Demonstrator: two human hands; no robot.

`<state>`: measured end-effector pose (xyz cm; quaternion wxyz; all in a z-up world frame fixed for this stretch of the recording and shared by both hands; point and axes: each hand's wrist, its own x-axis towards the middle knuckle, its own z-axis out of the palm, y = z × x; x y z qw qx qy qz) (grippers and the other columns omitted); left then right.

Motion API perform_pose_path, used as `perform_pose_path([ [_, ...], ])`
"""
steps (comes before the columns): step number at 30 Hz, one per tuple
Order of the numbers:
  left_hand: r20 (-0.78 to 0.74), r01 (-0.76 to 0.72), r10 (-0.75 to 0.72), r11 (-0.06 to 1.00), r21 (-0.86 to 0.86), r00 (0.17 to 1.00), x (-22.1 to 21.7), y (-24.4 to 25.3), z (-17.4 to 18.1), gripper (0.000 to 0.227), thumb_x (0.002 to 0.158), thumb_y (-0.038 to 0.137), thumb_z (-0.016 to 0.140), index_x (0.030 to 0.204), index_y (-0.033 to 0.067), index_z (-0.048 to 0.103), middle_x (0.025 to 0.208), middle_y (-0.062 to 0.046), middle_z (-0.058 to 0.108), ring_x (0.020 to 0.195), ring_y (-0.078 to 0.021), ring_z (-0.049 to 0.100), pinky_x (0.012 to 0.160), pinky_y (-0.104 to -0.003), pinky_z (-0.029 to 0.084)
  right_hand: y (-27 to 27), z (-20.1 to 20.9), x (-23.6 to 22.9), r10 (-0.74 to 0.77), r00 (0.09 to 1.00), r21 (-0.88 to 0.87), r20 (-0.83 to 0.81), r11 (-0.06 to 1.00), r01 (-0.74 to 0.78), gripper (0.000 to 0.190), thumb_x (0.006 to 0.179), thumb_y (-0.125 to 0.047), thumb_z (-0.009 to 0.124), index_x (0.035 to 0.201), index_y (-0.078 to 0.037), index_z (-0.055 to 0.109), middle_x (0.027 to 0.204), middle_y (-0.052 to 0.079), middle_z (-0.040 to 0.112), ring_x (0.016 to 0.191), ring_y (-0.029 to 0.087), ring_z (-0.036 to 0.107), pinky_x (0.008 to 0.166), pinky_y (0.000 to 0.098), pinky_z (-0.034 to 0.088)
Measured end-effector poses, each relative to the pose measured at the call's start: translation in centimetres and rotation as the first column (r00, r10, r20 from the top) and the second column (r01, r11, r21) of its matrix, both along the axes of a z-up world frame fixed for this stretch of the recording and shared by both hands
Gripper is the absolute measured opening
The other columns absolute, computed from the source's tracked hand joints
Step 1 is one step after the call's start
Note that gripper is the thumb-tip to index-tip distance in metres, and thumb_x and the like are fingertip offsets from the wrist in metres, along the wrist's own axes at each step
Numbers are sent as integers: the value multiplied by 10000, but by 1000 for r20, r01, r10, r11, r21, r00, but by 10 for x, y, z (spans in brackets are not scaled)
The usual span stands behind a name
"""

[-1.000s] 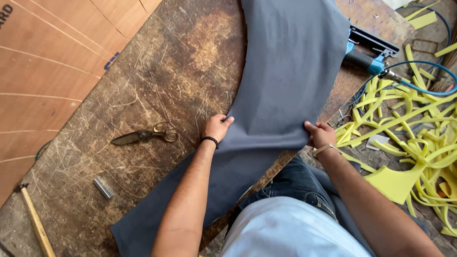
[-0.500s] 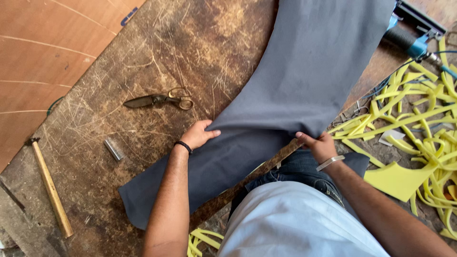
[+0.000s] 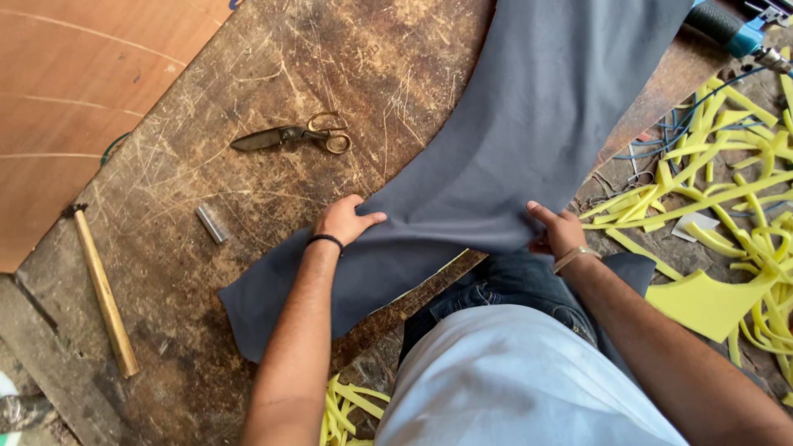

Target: The person aligns a piece of dark fabric over a curved wooden frame with foam padding. They use a pneumatic staple gun to secure the fabric to the edges of the frame, trimming excess material with scissors as needed.

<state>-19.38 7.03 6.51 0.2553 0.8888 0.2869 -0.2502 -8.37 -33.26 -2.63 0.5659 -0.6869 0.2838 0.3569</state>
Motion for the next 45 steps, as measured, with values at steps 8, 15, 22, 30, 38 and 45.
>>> perform_pose_path([
  [8, 460, -524, 328, 747, 408, 825, -170, 35, -3, 580, 924, 335, 775, 1415, 115, 559, 1440, -174, 560, 1345, -380, 500, 1074, -515, 420, 30, 2, -89, 224, 957, 301, 182, 914, -272, 468, 808, -314, 843, 1104, -3, 658, 874, 81, 707, 683, 139, 687, 606, 306, 562],
  [15, 266, -839, 803, 463, 286, 533, -327, 109, -58, 671, 926, 545, 748, 1317, 23, 588, 1305, -261, 619, 1214, -433, 584, 1012, -524, 463, 74, 19, -120, 104, 963, 85, 249, 988, -129, 299, 878, -274, 835, 983, -19, 722, 811, 52, 707, 679, 141, 654, 578, 292, 532],
  [22, 552, -822, 757, 530, -206, 350, -376, 109, -83, 371, 977, 319, 698, 1131, -19, 685, 1076, -158, 745, 959, -250, 673, 902, -391, 521, 79, 28, -152, -142, 947, 177, 287, 980, 93, 233, 973, -241, 781, 946, -32, 682, 793, 64, 705, 588, 168, 653, 524, 308, 528],
  [30, 703, -750, 634, 624, -219, 322, -413, 119, -92, 320, 992, 230, 720, 1141, -30, 609, 1036, -149, 718, 909, -213, 664, 861, -357, 539, 67, 10, -164, -194, 938, 91, 288, 980, 175, 329, 999, -243, 796, 881, -96, 526, 703, 26, 577, 487, 139, 564, 422, 308, 472],
  [38, 664, -756, 677, 603, -255, 316, -418, 126, -132, 310, 953, 285, 776, 1059, 28, 637, 882, -109, 732, 781, -215, 667, 772, -371, 565, 73, -30, -161, -163, 961, 79, 224, 986, 149, 246, 1052, -296, 736, 972, -153, 552, 711, 23, 563, 552, 157, 577, 496, 325, 503],
  [45, 645, -781, 588, 624, 23, 488, -408, 103, -94, 299, 934, 329, 791, 1048, 93, 648, 876, -125, 737, 803, -348, 710, 687, -455, 549, 67, -27, -158, -88, 964, -20, 253, 995, 96, 257, 1088, -301, 712, 1001, -96, 583, 807, 5, 628, 641, 148, 666, 528, 306, 517],
])
